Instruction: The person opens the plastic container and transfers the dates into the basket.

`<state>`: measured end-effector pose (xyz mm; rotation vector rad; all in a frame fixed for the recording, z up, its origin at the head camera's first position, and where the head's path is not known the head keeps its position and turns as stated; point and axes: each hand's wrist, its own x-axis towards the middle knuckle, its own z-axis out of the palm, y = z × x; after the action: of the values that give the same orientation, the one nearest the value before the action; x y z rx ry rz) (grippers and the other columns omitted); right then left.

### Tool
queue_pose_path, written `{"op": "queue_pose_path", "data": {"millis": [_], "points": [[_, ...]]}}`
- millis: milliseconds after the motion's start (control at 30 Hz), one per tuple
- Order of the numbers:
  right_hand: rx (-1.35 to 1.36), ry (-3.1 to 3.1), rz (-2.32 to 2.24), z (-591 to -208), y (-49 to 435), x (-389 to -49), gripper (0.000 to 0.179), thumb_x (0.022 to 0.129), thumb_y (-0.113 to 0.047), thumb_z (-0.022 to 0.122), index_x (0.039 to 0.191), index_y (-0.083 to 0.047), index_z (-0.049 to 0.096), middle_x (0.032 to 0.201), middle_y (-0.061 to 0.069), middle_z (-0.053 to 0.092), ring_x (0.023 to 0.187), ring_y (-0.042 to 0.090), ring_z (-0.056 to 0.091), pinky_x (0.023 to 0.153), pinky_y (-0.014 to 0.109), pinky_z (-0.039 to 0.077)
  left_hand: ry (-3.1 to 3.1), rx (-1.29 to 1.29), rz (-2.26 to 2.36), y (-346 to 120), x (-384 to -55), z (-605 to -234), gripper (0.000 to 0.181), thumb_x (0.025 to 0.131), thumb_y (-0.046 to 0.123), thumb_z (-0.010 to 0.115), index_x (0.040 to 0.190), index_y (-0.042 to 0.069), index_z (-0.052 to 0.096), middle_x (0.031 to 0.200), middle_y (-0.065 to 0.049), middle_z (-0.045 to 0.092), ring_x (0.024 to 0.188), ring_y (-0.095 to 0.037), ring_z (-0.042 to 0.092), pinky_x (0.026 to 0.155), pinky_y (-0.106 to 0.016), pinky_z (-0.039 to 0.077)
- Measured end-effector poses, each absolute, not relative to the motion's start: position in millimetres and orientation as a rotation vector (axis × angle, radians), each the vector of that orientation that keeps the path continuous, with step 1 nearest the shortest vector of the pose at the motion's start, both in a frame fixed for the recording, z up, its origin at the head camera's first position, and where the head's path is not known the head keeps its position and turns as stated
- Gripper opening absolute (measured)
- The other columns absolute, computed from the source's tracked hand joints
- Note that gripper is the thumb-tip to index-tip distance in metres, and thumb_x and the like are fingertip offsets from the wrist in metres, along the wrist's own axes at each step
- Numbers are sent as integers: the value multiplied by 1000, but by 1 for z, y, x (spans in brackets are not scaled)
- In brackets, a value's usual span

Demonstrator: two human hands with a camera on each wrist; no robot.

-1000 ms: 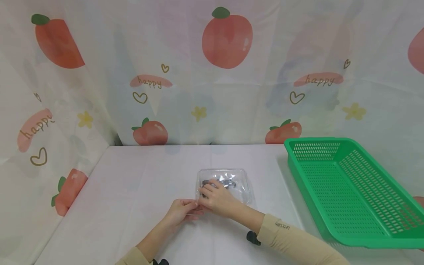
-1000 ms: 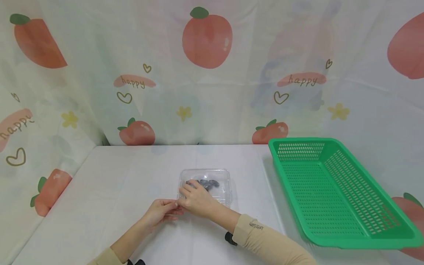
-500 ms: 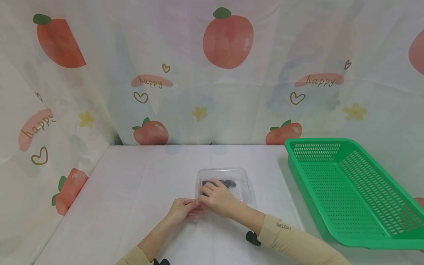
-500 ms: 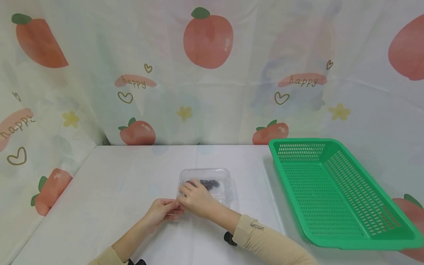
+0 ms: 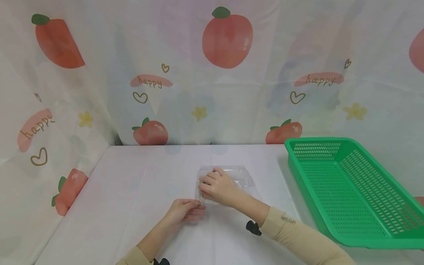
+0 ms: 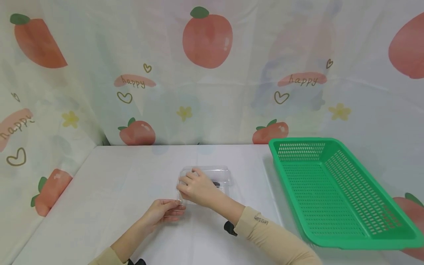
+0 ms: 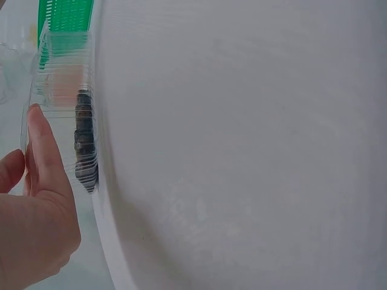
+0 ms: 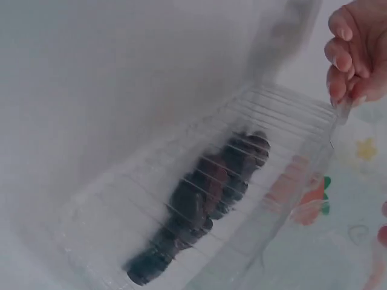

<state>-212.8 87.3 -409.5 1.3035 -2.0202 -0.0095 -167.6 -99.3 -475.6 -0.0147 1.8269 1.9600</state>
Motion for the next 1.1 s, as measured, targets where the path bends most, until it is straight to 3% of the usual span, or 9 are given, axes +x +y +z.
{"op": "queue_pose_path", "data": {"millis": [167,433,800,1100], "points": [[1250,-2020,-73,-396,91,-221,18,74,-21,72,89,-21,62,91,-6,64,82,14,60,81,34,48,1796,-52,1976,-99,-168,-476,35,93,16,52,115,-11,55,102,-18,66,89,-22,67,75,-32,56],[1191,-2038,-81,-385,100,-239,42,65,-12,79,101,-21,60,93,-2,59,82,16,57,75,31,48,1808,-87,1965,-98,-168,-476,35,92,16,54,113,-11,56,100,-16,67,87,-20,67,74,-30,56],[1153,-2118,-93,-381,114,-265,49,75,1,69,118,-17,54,103,5,57,91,21,56,75,33,49,1801,-126,1986,-95,-169,-476,37,90,15,56,115,-13,54,97,-15,68,84,-18,68,72,-31,56],[1094,-2195,-89,-378,123,-289,50,76,-3,69,122,-15,55,109,9,56,95,25,54,80,37,47,1801,-127,1977,-95,-168,-475,38,90,17,56,115,-12,54,98,-14,68,83,-17,68,72,-30,56]]}}
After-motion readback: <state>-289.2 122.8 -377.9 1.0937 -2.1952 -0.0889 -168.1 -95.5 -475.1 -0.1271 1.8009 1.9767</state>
